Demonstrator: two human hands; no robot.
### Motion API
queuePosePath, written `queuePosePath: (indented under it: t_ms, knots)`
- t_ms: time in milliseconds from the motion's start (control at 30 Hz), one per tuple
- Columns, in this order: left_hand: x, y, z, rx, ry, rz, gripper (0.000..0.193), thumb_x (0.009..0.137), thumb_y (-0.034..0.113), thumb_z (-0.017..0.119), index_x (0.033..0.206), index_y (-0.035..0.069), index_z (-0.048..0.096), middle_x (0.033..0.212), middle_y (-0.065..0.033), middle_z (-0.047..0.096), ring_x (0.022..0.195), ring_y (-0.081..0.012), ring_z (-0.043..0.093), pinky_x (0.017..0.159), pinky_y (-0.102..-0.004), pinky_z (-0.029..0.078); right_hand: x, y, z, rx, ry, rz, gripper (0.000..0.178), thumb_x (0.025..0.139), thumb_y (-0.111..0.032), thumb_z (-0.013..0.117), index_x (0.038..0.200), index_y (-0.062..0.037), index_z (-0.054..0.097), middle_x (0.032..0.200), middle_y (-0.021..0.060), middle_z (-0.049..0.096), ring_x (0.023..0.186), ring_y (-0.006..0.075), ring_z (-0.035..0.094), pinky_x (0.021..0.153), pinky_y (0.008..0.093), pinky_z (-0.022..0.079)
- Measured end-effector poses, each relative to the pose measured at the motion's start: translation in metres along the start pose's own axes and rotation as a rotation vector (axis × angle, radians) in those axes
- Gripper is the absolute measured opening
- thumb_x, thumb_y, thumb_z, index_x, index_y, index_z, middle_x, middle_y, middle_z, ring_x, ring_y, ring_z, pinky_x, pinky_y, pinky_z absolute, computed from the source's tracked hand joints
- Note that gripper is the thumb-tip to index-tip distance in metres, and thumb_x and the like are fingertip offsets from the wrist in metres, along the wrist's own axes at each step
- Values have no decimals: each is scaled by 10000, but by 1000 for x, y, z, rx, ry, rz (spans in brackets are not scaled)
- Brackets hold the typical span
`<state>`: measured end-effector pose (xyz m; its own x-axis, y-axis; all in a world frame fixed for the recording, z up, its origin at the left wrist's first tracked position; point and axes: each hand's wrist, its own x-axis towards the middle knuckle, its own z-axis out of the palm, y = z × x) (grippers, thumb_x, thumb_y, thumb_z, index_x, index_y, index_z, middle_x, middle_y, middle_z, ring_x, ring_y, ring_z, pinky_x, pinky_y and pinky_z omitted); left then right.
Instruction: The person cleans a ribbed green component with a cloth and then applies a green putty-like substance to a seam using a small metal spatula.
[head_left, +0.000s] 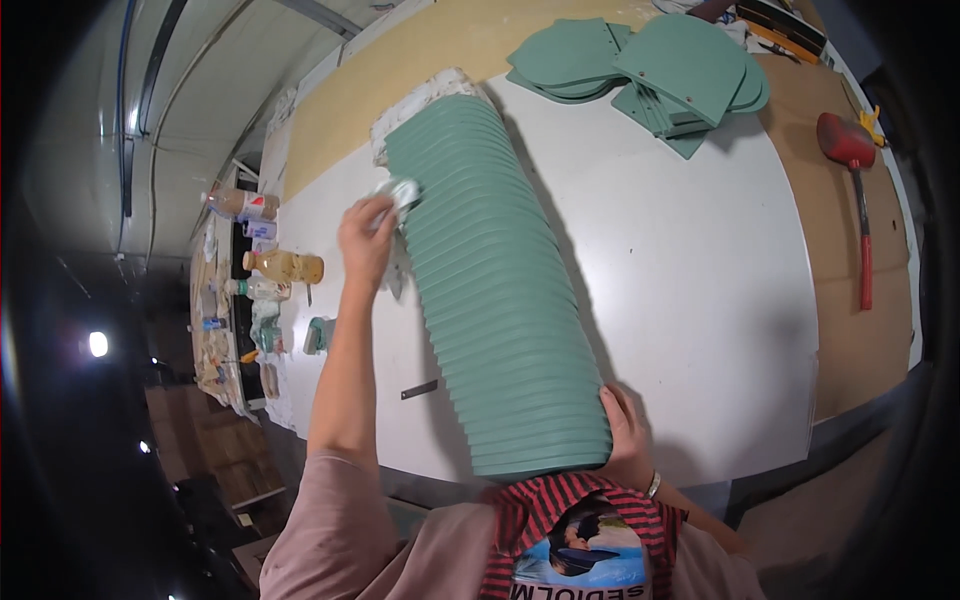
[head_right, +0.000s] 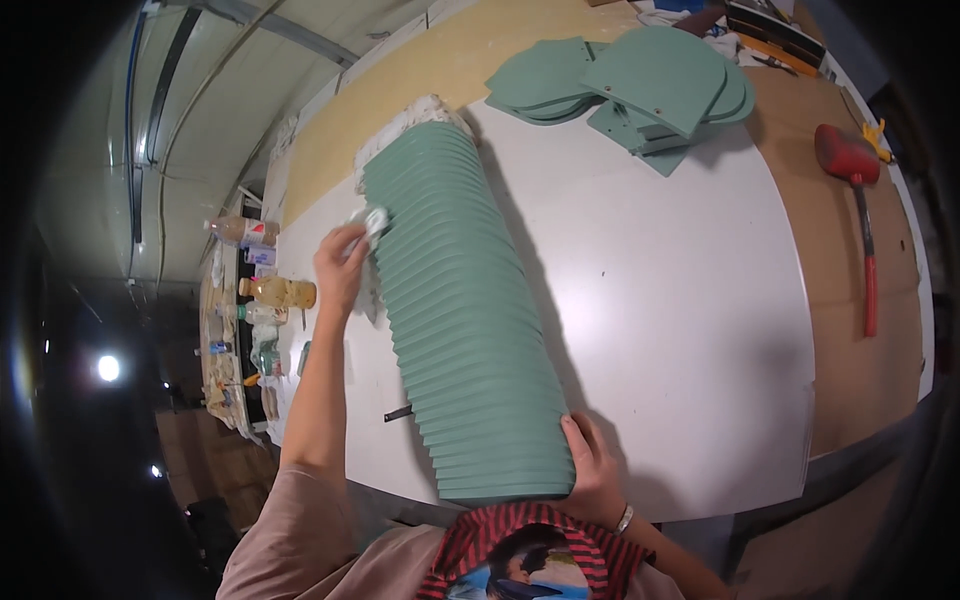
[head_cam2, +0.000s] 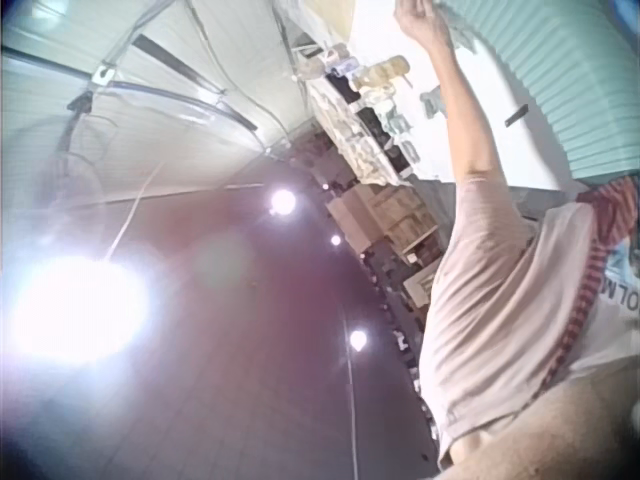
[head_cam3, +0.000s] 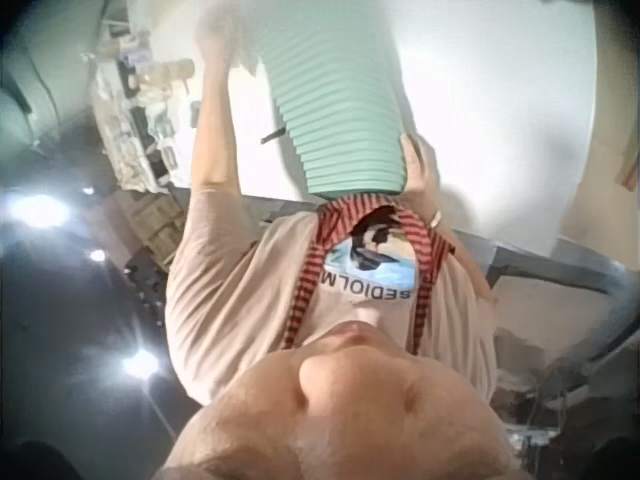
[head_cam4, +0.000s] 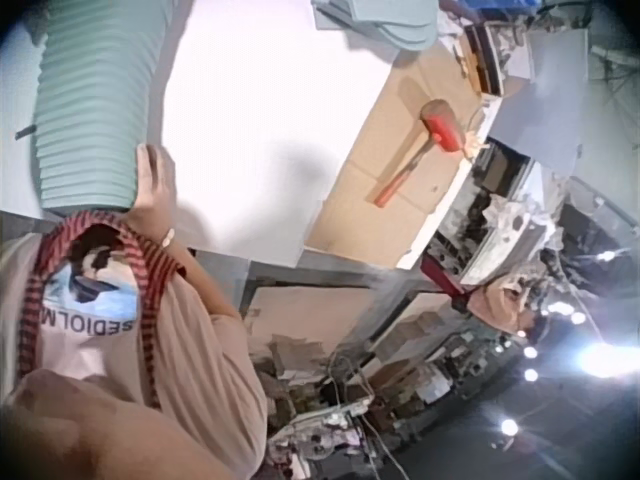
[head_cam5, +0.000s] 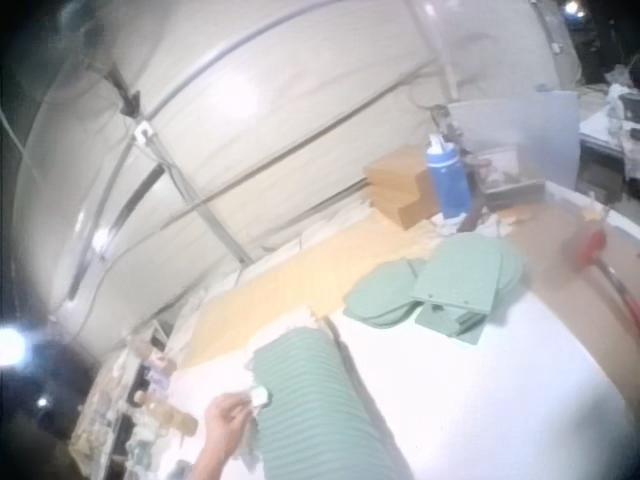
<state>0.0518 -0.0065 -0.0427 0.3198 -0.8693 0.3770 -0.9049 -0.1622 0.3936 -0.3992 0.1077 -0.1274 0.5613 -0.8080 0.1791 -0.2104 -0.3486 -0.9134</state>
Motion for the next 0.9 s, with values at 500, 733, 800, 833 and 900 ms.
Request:
queuePosePath:
  t_ms: [500, 733, 800, 833, 900]
  knots:
    - [24, -35, -10, 30, 106, -79, 197, 827, 77, 708, 1016, 40, 748, 1000, -126, 722, 916, -291, 663, 816, -378, 530, -6, 9, 11, 40, -42, 60, 1071, 581, -414, 908, 1413, 47, 415, 1393, 324, 436, 1226, 472, 517, 989, 502, 477]
    - [104, 80, 72, 224, -125, 503, 269, 834, 164, 693, 1096, 120, 732, 1173, -92, 689, 1141, -309, 581, 993, -426, 443, -2, 5, 3, 31, -74, 27, 1126, 560, -463, 916, 1419, 41, 392, 1371, 315, 444, 1204, 476, 517, 982, 523, 471]
    - [94, 52, 69, 37, -152, 393, 245, 820, 140, 699, 1058, 160, 753, 1209, -55, 683, 1144, -305, 579, 992, -427, 446, -5, 10, 4, 33, -25, -19, 1086, 597, -418, 912, 1435, 18, 376, 1377, 321, 442, 1209, 471, 521, 982, 508, 473]
    - [87, 32, 62, -6, -108, 339, 242, 816, 127, 700, 1049, 160, 759, 1201, -50, 688, 1134, -309, 582, 994, -429, 445, -6, 12, 6, 12, -32, 5, 1038, 631, -381, 900, 1438, 6, 375, 1377, 323, 446, 1212, 471, 522, 980, 498, 477]
    - [78, -2, 35, 80, -73, 171, 239, 814, 58, 680, 1003, 164, 783, 1141, -63, 712, 1014, -311, 598, 925, -398, 478, -12, 15, 9, 2, -29, 13, 913, 717, -289, 860, 1443, -19, 378, 1378, 328, 456, 1214, 468, 531, 969, 473, 489]
